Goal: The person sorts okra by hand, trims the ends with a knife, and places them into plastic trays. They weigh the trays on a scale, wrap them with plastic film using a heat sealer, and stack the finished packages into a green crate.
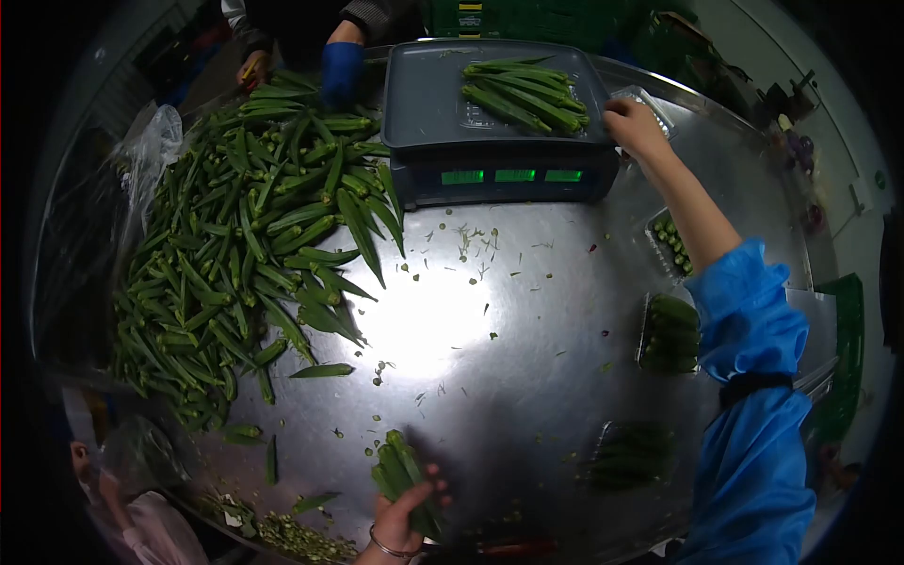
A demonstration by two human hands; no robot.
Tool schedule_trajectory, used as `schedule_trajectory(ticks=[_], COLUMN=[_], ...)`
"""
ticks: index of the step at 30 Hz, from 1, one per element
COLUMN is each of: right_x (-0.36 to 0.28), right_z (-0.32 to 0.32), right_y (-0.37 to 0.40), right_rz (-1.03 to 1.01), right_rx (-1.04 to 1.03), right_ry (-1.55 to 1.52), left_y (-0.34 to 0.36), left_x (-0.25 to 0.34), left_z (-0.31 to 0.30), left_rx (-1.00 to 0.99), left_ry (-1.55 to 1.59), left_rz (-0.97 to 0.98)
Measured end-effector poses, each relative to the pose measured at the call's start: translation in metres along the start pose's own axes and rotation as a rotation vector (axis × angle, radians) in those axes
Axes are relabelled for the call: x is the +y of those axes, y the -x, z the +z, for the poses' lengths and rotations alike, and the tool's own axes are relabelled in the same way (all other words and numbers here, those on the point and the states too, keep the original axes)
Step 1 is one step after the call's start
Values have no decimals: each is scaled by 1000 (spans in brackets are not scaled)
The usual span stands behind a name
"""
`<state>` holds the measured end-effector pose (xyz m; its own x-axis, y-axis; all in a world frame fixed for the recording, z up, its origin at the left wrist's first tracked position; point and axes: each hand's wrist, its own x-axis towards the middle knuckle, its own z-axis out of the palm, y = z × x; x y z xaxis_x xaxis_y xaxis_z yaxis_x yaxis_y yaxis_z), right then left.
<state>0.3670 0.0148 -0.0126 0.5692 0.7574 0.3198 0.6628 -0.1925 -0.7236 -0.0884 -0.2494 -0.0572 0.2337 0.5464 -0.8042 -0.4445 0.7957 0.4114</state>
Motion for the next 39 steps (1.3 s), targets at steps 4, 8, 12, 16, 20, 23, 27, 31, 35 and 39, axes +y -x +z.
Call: schedule_trajectory(ticks=[4,8,12,16,20,23,27,31,35,39], right_x=[-29,-27,-36,-30,-22,-13,-1,11,20,31], right_z=[3,11,-4,-16,-71,-135,-198,-210,-163,-64], right_y=[-9,-8,7,42,79,127,214,308,392,447], right_rz=[290,305,579,544,532,550,712,848,891,754], right_rx=[-358,-297,-285,-196,-234,-261,-230,-221,-258,-206], right_ry=[212,148,-414,-713,-829,-802,-691,-712,-980,-1341], left_y=[-3,1,7,17,36,46,59,78,90,100], left_x=[-4,-1,-7,-4,-6,-13,-27,-44,-61,-68], left_z=[3,12,2,5,5,2,9,23,22,21], left_rx=[-26,-17,-66,5,-32,-26,-70,-145,-200,-35], left_ry=[-1,-2,36,-35,-52,-48,-72,-117,-225,-341], left_rz=[-28,-20,-31,34,77,88,54,-2,13,-95])
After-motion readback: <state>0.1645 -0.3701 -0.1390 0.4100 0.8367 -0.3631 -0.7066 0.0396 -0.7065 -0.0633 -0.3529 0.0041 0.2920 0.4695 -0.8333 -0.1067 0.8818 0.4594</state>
